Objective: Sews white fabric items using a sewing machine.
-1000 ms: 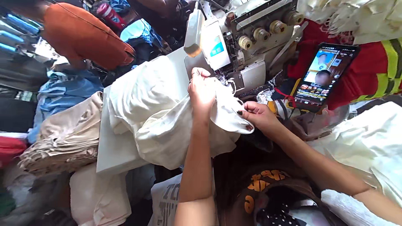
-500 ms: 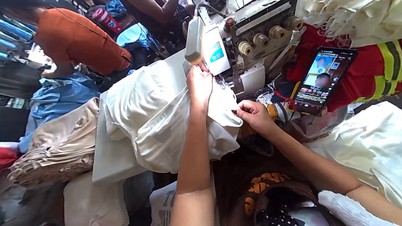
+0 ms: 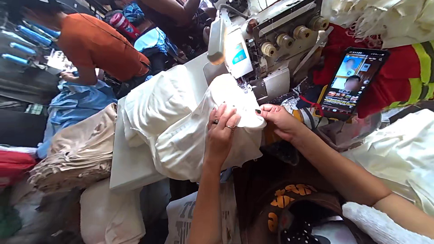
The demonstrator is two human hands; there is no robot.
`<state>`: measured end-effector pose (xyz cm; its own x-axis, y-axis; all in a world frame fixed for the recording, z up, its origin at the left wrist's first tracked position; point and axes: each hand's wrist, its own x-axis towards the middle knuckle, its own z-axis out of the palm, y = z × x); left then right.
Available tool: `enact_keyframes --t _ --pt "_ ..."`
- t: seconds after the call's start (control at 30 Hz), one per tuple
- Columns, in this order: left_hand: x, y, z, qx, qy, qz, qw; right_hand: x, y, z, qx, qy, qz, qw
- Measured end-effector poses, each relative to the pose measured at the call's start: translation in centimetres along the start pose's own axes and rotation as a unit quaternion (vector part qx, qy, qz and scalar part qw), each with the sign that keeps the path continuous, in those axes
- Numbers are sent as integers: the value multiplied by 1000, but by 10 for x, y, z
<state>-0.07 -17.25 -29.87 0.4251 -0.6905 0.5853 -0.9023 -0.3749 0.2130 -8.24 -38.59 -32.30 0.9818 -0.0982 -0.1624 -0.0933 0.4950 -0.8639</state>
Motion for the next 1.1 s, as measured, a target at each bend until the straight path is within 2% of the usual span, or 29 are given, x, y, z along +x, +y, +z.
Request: enact_keyframes --t 0.07,0.13,0.2,0.27,0.33,0.4,0.43,0.5,0.57,0.63,0.67,0.73,0.83,0.9,0.93,1.0,1.1 --pt "12 7 -12 -71 30 -7 997 -2 -5 3 5 5 5 1000" --pt "19 26 -31 -149 39 -73 985 -5 -9 3 -8 15 -3 1000" --pt "18 39 -47 -146 -2 -166 975 -5 -9 3 -39 17 -28 999" --pt "8 40 -48 -90 -81 -216 969 -3 -4 4 -81 18 -54 995" --pt "-2 47 -42 -32 -208 -212 954 -2 -2 5 -116 21 -68 991" --pt "-7 64 -33 -11 -336 -165 927 -2 -1 6 -164 33 -95 981" --pt "-6 72 -31 -35 -389 -130 911 -4 -2 6 -202 46 -124 970" --pt "-1 76 -32 -146 -422 -45 894 -9 -4 3 -303 63 -216 926" --pt "9 69 -37 -275 -397 28 875 -15 -6 2 -388 55 -306 868" --pt "25 64 -48 -352 -379 70 853 -23 -5 4 -443 12 -388 808" --pt "32 64 -55 -358 -376 70 851 -27 -5 6 -465 -7 -414 782" --pt "42 64 -70 -305 -350 51 884 -36 -6 5 -489 -49 -427 759" --pt "59 60 -79 -132 -273 69 950 -63 -13 -6 -490 -162 -392 762" --pt "70 56 -65 -45 -259 103 959 -90 -24 -5 -464 -246 -368 767" --pt "73 52 -55 -26 -260 114 959 -103 -30 -4 -444 -262 -366 775" --pt "77 33 -37 -30 -235 121 964 -119 -39 -9 -422 -208 -373 800" --pt "70 -2 -34 -42 -149 106 982 -121 -42 -28 -394 -26 -367 842"
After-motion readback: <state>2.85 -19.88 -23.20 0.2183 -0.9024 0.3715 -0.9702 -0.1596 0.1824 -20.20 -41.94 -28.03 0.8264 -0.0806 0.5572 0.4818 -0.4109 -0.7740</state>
